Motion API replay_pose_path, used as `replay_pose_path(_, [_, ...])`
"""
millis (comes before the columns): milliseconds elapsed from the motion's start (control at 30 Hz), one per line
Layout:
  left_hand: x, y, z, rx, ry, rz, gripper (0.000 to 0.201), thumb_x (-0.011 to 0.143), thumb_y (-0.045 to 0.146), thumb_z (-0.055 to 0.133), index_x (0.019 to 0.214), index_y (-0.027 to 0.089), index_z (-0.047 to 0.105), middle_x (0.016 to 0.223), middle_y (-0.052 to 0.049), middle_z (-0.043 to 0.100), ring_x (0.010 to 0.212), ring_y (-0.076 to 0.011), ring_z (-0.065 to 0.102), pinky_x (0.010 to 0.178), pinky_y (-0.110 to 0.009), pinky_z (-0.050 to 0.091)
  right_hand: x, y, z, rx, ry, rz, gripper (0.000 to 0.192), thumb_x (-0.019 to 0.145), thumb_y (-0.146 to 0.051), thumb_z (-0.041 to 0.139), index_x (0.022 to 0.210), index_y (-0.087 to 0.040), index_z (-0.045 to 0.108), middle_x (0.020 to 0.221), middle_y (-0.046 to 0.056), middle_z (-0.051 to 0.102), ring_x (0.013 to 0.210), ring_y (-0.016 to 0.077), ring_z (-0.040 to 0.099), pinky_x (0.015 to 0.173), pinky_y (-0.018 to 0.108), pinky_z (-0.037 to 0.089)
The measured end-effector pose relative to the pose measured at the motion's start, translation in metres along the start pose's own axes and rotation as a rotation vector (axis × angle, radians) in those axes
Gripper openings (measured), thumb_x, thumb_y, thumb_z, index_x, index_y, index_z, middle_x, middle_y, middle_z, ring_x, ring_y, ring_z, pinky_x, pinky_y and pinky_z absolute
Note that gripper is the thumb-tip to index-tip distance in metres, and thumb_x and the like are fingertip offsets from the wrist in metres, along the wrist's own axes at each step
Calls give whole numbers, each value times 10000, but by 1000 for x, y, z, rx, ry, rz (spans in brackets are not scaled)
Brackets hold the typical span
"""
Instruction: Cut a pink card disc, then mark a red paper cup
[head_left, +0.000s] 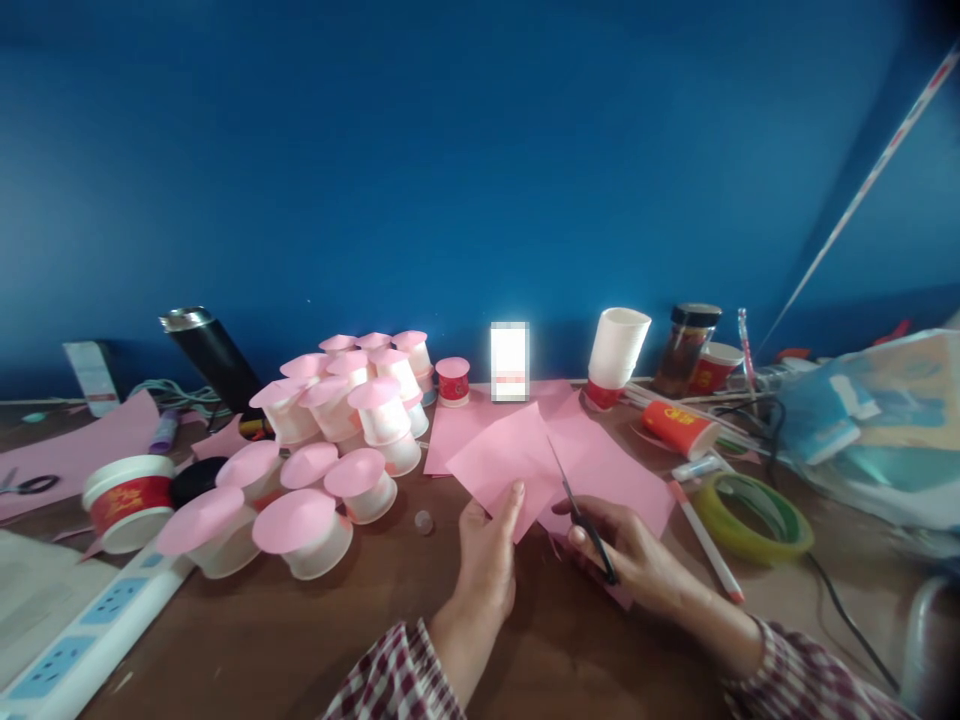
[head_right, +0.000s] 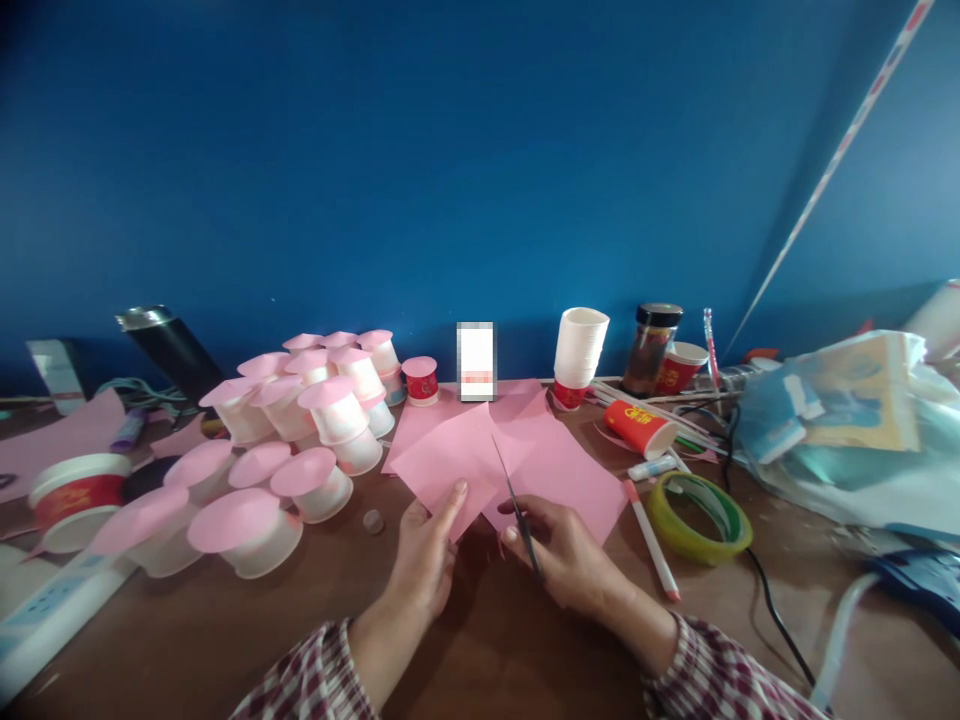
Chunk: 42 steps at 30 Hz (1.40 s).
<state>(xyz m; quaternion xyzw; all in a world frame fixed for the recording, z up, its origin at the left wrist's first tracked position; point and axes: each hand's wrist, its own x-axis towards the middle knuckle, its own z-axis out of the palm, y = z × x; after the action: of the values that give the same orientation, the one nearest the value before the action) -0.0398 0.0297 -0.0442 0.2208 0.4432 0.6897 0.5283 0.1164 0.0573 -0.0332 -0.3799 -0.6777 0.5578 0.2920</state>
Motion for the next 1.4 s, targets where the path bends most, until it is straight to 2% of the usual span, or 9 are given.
replay_pose_path(267, [2, -4, -2, -9, 21, 11, 462, 668, 419, 741, 971, 80, 664, 889, -136, 715, 843, -234, 672, 775, -329, 512, 4, 7, -1, -55, 36, 17, 506, 811, -487, 587, 1085, -62, 556, 574, -13, 525, 492, 82, 439, 432, 189, 358])
replay_pose_path(467, [4, -5, -2, 6, 25, 37, 453, 684, 412, 730, 981, 77, 660, 949, -151, 707, 892, -233, 662, 816, -333, 498, 3, 9, 0, -9, 42, 92, 554, 789, -515, 604, 1130, -83, 541, 609, -7, 555, 472, 74, 445, 386, 173, 341])
replay_pose_path(700, [6, -5, -4, 28, 89, 39, 482, 611, 433, 773, 922, 77, 680, 914, -147, 716, 826, -237, 670, 740, -320, 517, 2, 9, 1, -56, 47, 106, 534, 790, -525, 594, 1108, -97, 560, 626, 4, 585, 443, 69, 444, 378, 180, 340])
replay_pose_path(1000, [8, -11, -8, 148, -2, 44, 433, 691, 433, 714, 922, 67, 685, 893, -150, 716, 796, -235, 666, 709, -313, 505, 4, 8, -1, 12, 18, 53, 561, 799, -554, 570, 1089, -76, 519, 599, -16, 528, 465, 72, 437, 405, 185, 351])
replay_pose_path(1233, [5, -8, -5, 127, -56, 12, 443, 701, 405, 717, 974, 58, 677, 910, -166, 711, 796, -235, 661, 729, -332, 503, 4, 4, -5, 24, 9, -10, 365, 801, -483, 604, 868, -129, 544, 644, -5, 541, 567, 103, 506, 482, 195, 385])
replay_pose_path(1400, [4, -7, -6, 111, -74, -8, 459, 706, 402, 715, 998, 51, 669, 899, -171, 709, 819, -245, 661, 757, -351, 504, 4, -2, -5, -16, 24, -26, 361, 792, -491, 602, 779, -137, 531, 614, -22, 501, 535, 85, 451, 467, 192, 353])
